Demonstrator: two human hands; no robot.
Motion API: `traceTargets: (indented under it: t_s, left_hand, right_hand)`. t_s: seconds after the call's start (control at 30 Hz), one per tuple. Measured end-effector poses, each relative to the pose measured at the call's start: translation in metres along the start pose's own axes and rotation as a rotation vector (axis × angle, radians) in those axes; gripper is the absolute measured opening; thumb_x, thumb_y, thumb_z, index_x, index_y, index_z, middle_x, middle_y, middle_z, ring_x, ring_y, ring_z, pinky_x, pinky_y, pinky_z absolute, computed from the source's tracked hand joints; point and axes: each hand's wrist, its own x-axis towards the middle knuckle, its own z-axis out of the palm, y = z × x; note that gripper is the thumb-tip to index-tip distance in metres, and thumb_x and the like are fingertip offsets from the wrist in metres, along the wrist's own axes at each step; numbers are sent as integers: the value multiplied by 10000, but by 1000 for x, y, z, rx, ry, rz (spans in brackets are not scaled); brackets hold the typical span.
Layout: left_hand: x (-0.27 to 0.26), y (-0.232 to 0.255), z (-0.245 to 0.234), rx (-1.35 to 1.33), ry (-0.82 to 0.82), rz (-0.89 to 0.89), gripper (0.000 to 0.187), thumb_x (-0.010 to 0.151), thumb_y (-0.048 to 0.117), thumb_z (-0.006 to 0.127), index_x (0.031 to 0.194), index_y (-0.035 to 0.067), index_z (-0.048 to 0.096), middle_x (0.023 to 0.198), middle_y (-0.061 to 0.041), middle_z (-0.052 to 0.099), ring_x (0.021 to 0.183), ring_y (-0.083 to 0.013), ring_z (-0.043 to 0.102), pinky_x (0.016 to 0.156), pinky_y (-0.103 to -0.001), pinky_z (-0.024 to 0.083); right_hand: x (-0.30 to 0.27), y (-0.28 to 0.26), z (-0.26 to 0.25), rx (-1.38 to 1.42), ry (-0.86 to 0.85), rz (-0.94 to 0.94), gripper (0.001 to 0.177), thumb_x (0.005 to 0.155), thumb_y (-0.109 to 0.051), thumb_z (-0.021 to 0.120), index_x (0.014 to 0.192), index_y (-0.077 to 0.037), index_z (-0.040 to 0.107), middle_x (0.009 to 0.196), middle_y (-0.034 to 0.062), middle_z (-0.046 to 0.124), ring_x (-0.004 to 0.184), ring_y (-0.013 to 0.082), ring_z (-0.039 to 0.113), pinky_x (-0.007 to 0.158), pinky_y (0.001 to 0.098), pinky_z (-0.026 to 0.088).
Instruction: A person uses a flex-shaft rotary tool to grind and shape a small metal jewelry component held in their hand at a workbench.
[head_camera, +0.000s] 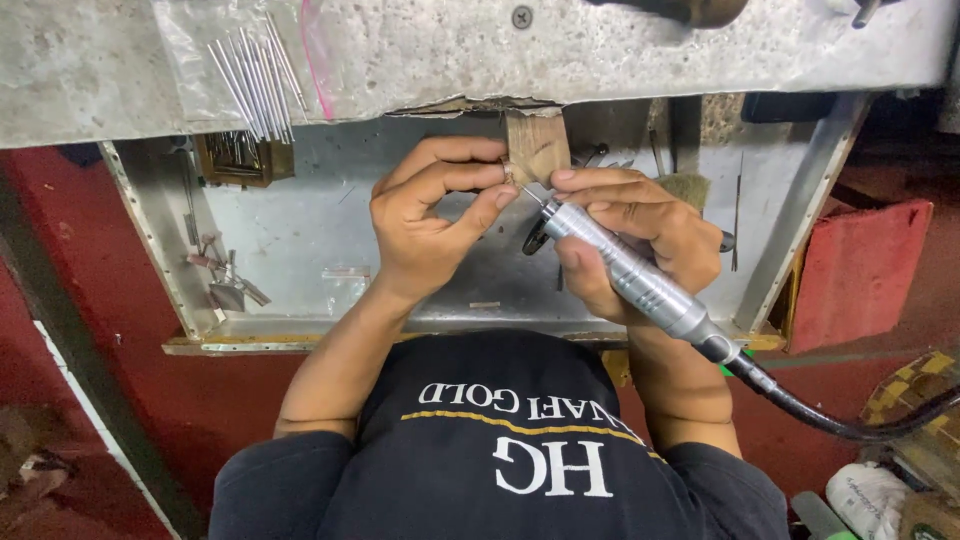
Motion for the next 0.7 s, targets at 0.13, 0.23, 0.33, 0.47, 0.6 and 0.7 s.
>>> traceTargets:
  t_s: [0.13,0.23,0.33,0.47,0.6,0.7]
  left_hand:
    - [0,0,1,4,5,0,119,874,-10,849,967,-40,781,992,-194,747,850,-266,777,694,-336,652]
    - [0,-1,1,22,14,0,117,873,8,854,961,-31,787,982,-180,753,850,-264,775,700,-334,648]
    - [0,-1,0,24,8,1,115,874,6,854,962,-28,788,984,-180,752,854,-268,775,709,-346,650]
    - [1,0,-1,30,5,18,110,876,10,851,961,-20,787,984,-181,754,866,-275,777,722,-353,646]
    - [1,0,-1,27,-1,30,109,881,1,846,970,-16,784,991,-183,753,888,-290,780,736,-361,647]
    - [1,1,0,15,2,23,110,880,-4,844,967,-25,780,994,-193,750,900,-300,779,744,-367,647]
  right_hand:
    - [0,0,1,2,3,1,274,854,21,790,833,183,571,782,345,691,788,569,744,695,545,619]
    - [1,0,1,-5,1,12,272,850,24,790,819,184,573,780,340,692,799,567,747,701,537,615]
    - [0,0,0,-5,-4,-1,269,855,17,784,829,181,573,783,347,694,788,567,745,691,543,619]
    - [0,0,0,-8,-11,6,269,859,16,783,831,179,571,788,341,695,798,563,746,702,540,618]
    - [3,-2,1,-17,-5,5,273,862,6,784,838,183,577,776,337,697,770,552,747,678,543,620]
    - [2,-1,0,-22,-14,-3,275,861,16,788,842,186,574,784,335,699,780,548,747,689,538,618]
